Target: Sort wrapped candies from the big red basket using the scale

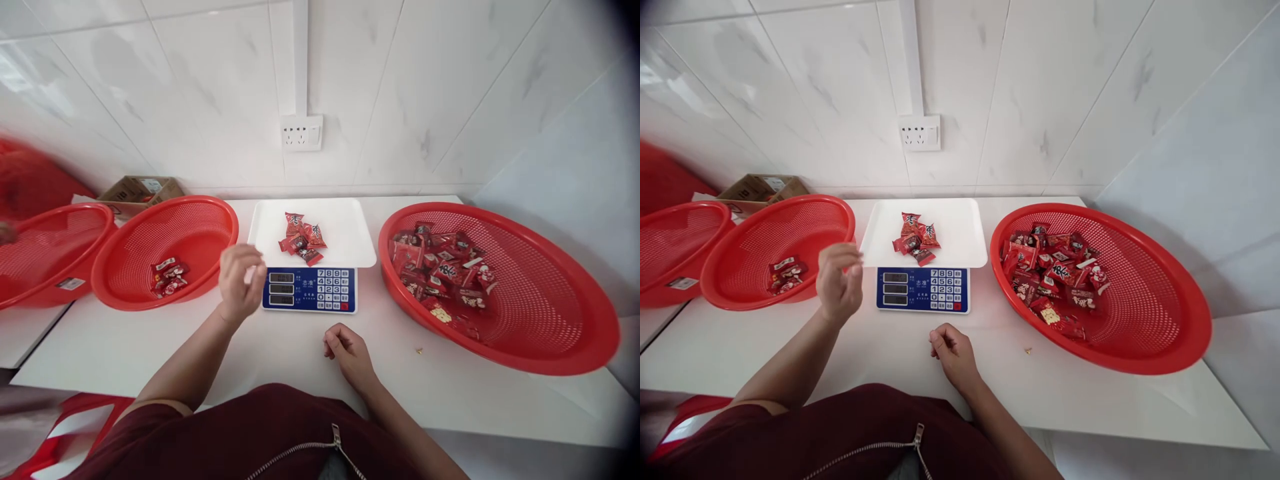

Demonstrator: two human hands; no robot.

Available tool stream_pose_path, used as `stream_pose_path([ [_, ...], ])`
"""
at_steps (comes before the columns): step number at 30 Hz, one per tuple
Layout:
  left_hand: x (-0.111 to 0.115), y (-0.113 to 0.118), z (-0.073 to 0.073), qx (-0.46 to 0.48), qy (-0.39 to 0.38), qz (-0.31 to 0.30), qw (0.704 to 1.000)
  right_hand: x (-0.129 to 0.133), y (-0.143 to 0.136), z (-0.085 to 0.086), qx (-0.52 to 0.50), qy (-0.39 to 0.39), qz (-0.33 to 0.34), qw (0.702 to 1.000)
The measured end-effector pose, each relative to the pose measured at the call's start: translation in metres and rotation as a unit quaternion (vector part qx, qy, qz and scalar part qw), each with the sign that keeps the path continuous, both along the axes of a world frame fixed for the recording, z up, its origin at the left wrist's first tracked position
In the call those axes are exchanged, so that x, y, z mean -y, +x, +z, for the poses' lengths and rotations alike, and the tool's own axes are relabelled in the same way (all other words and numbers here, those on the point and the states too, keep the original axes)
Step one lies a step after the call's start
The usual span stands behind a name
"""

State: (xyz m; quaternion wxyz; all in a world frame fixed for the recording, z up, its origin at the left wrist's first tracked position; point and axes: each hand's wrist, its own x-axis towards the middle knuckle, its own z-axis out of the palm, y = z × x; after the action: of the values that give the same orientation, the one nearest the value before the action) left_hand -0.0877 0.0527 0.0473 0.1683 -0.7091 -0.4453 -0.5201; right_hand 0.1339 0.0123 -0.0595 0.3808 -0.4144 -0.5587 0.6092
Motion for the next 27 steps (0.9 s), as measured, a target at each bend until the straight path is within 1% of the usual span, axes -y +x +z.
stream_pose_path([
  [1,0.009,0.006,-0.005,-0.035,-0.002,-0.064,0.997,0.001,0.000,0.000,0.015,0.011,0.008,1.000],
  [2,0.018,0.013,-0.011,-0.076,-0.022,-0.137,0.987,0.001,0.001,0.000,0.030,0.027,0.018,0.999],
  [4,0.034,0.031,-0.029,-0.151,-0.091,-0.266,0.948,0.002,0.001,0.002,0.054,0.067,0.041,0.995],
  [5,0.040,0.041,-0.039,-0.181,-0.127,-0.302,0.927,0.002,0.001,0.003,0.064,0.091,0.051,0.992],
  [6,0.045,0.049,-0.049,-0.196,-0.156,-0.322,0.913,0.002,0.001,0.004,0.073,0.114,0.058,0.989],
  [8,0.052,0.063,-0.064,-0.198,-0.204,-0.332,0.899,0.002,0.002,0.006,0.087,0.147,0.063,0.983],
  [9,0.053,0.068,-0.070,-0.190,-0.226,-0.329,0.897,0.002,0.003,0.006,0.092,0.152,0.059,0.982],
  [11,0.054,0.073,-0.076,-0.171,-0.272,-0.319,0.892,0.001,0.004,0.007,0.097,0.140,0.048,0.984],
  [14,0.053,0.074,-0.079,-0.150,-0.326,-0.316,0.878,0.000,0.005,0.008,0.099,0.106,0.032,0.989],
  [16,0.053,0.073,-0.080,-0.141,-0.344,-0.320,0.871,-0.001,0.004,0.008,0.102,0.092,0.033,0.990],
  [21,0.054,0.072,-0.085,-0.121,-0.367,-0.315,0.867,-0.003,0.002,0.009,0.106,0.078,0.039,0.991],
  [27,0.053,0.072,-0.085,-0.109,-0.372,-0.314,0.867,-0.004,0.001,0.007,0.102,0.068,0.033,0.992],
])
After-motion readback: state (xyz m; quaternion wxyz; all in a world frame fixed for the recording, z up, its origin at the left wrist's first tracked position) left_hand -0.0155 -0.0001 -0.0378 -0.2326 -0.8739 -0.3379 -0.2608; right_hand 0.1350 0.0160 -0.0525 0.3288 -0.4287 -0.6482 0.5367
